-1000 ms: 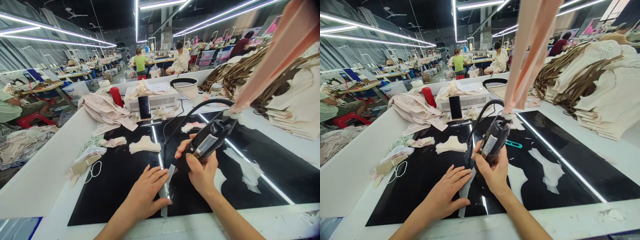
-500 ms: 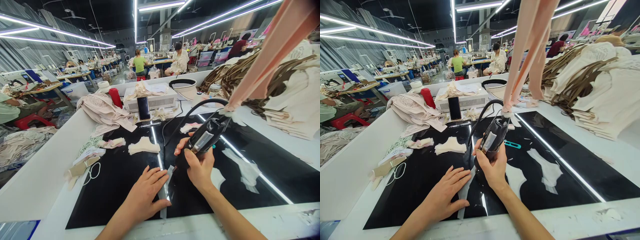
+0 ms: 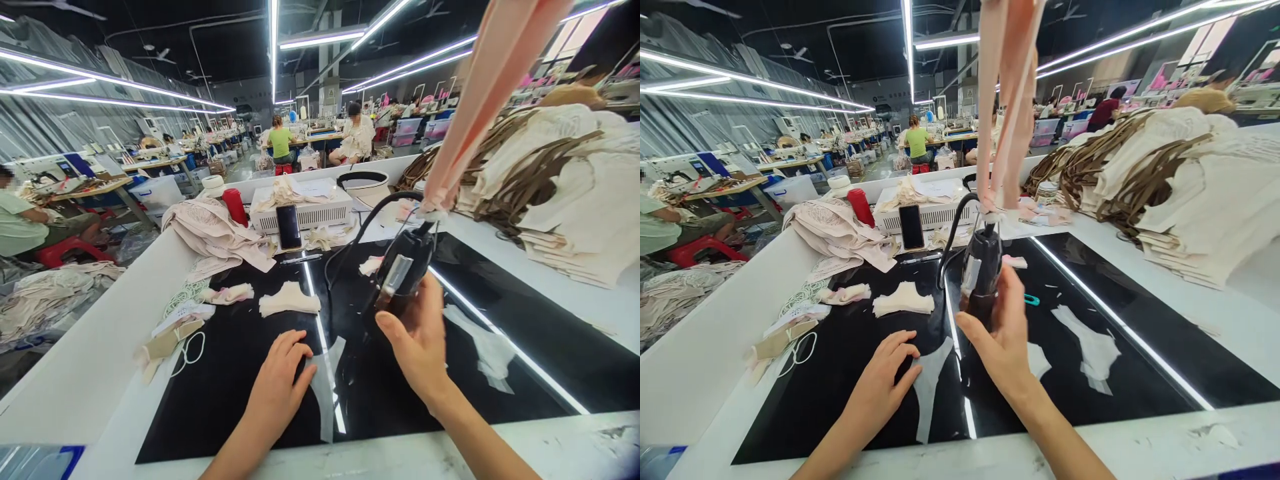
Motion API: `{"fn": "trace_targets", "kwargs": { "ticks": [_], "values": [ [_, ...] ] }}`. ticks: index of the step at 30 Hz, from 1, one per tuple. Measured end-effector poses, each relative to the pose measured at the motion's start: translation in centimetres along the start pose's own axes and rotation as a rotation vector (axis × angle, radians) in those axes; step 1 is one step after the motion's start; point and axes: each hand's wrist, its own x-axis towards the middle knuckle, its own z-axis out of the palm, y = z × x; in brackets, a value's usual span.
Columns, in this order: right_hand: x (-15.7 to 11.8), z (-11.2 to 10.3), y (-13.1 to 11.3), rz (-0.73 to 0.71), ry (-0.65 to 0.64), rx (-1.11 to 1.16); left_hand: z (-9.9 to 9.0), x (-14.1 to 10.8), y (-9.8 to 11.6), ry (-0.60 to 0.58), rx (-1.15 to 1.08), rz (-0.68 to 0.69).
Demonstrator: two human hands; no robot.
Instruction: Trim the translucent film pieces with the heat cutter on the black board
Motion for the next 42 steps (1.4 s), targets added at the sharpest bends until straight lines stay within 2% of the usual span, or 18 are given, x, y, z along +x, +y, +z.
{"fn": "trace_targets", "kwargs": {
  "ticks": [2,3,4,5,6,7,9,11,15,17,20,24,27,31,36,39,42],
  "values": [
    [-0.4,-1.0,-0.5,-0.246,0.206,-0.097,0.0,0.1,0.2,-0.002,-0.032,-0.013],
    [-0.7,-1.4,-0.8,-0.374,0.268,-0.132,0.0,0.2,0.3,-0.003,-0.049,-0.014],
    [-1.2,-1.7,-0.9,-0.469,0.246,-0.172,0.0,0.2,0.4,-0.002,-0.068,-0.011],
    [-1.7,-1.8,-1.0,-0.508,0.048,-0.217,0.1,0.3,0.5,-0.001,-0.091,-0.007],
    [-2.1,-1.7,-0.9,-0.542,-0.256,-0.27,0.1,0.3,0.6,0.0,-0.118,-0.004],
    [-2.6,-1.4,-0.7,-0.538,-0.456,-0.32,0.1,0.3,0.7,-0.003,-0.147,-0.005],
    [-3.3,-0.4,0.1,-0.48,-0.688,-0.411,0.0,0.4,0.9,-0.026,-0.196,-0.016],
    [-3.6,0.8,1.1,-0.344,-0.782,-0.432,-0.4,0.5,1.0,-0.065,-0.25,-0.046],
    [-2.9,2.1,2.2,0.074,-0.928,-0.344,-2.3,1.1,1.1,-0.114,-0.491,-0.179],
    [-2.3,2.4,2.4,0.196,-0.925,-0.297,-3.1,1.5,0.9,-0.1,-0.686,-0.238],
    [-1.5,3.0,2.6,0.22,-0.896,-0.264,-3.5,2.3,0.2,-0.078,-0.917,-0.298],
    [-0.8,4.1,3.4,0.218,-0.828,-0.263,-3.0,3.2,-0.7,-0.097,-1.042,-0.36],
    [-0.4,4.8,4.3,0.197,-0.75,-0.32,-2.8,4.0,-1.1,-0.084,-1.042,-0.384],
    [0.4,5.5,5.6,0.12,-0.67,-0.428,-3.2,6.2,-2.5,0.005,-0.893,-0.375],
    [0.6,6.9,7.8,-0.012,-0.595,-0.612,-4.0,9.4,-4.7,0.1,-0.53,-0.311],
    [0.2,7.7,9.1,-0.095,-0.573,-0.725,-4.3,10.4,-5.4,0.108,-0.291,-0.253],
    [-0.2,8.1,10.1,-0.168,-0.563,-0.833,-4.0,10.9,-5.8,0.067,-0.093,-0.215]
  ]
}}
